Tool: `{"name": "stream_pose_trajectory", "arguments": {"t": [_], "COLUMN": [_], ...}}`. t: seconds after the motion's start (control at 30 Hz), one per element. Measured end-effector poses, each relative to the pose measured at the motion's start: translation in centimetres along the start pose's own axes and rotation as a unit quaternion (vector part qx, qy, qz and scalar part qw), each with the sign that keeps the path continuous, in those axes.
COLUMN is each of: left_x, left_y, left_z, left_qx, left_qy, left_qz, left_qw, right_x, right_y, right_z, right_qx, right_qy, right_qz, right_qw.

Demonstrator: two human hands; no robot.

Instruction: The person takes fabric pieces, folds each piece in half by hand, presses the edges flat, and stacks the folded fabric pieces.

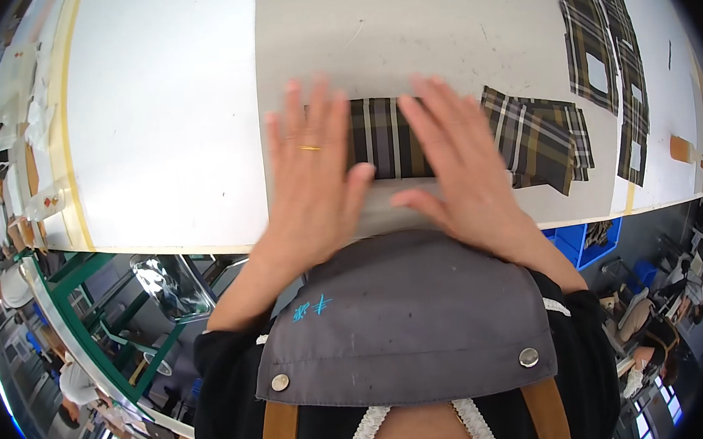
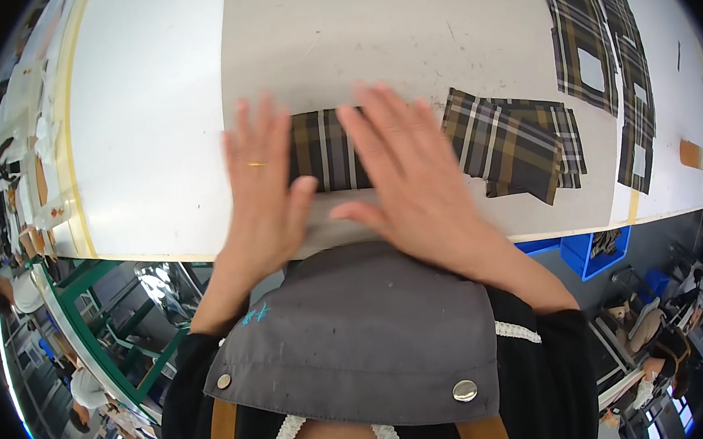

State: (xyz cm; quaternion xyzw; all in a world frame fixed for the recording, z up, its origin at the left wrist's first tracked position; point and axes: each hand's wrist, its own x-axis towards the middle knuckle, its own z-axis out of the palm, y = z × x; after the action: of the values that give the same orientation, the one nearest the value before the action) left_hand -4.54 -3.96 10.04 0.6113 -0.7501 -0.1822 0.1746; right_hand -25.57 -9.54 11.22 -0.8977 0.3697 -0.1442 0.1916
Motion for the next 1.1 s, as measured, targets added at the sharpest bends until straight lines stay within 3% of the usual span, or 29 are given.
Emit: {"name": "stream_pose_trajectory", "arguments": {"t": [0.07, 0.17, 0.43, 0.57, 0.63, 0.73, 0.87, 1.0, 1.1], "left_x": [0.9, 0.8, -1.5, -2.3, -2.3, -2.7, -3.4, -3.6, -3.8], "left_y": [0.0, -0.4, -1.7, -2.4, -2.2, -2.4, -3.3, -3.7, -3.7], "left_z": [2.9, 3.4, 2.1, 2.3, 2.3, 2.3, 2.2, 2.3, 2.3], "left_qx": [-0.028, 0.045, 0.084, 0.097, 0.113, 0.141, 0.144, 0.087, 0.050], "left_qy": [-0.018, -0.028, 0.003, 0.029, 0.023, 0.029, 0.036, 0.103, 0.147], "left_qz": [0.052, 0.049, -0.076, -0.119, -0.129, -0.123, -0.147, -0.146, -0.153], "left_qw": [0.998, 0.997, 0.994, 0.988, 0.985, 0.982, 0.978, 0.980, 0.976], "right_x": [0.3, -0.1, -2.8, -3.6, -4.1, -4.4, -5.6, -5.8, -3.7], "right_y": [0.7, 1.5, 2.5, 1.8, 1.2, 1.4, 1.8, 1.5, 1.0], "right_z": [4.0, 4.5, 2.2, 1.4, 2.3, 1.6, 1.2, 1.2, 1.8], "right_qx": [0.022, 0.014, -0.150, -0.144, -0.099, -0.096, -0.102, -0.085, -0.042], "right_qy": [-0.016, -0.043, -0.052, -0.057, -0.123, -0.133, -0.103, -0.043, 0.017], "right_qz": [-0.016, -0.018, 0.088, 0.063, -0.026, 0.017, 0.049, 0.044, -0.010], "right_qw": [1.000, 0.999, 0.983, 0.986, 0.987, 0.986, 0.988, 0.994, 0.999]}}
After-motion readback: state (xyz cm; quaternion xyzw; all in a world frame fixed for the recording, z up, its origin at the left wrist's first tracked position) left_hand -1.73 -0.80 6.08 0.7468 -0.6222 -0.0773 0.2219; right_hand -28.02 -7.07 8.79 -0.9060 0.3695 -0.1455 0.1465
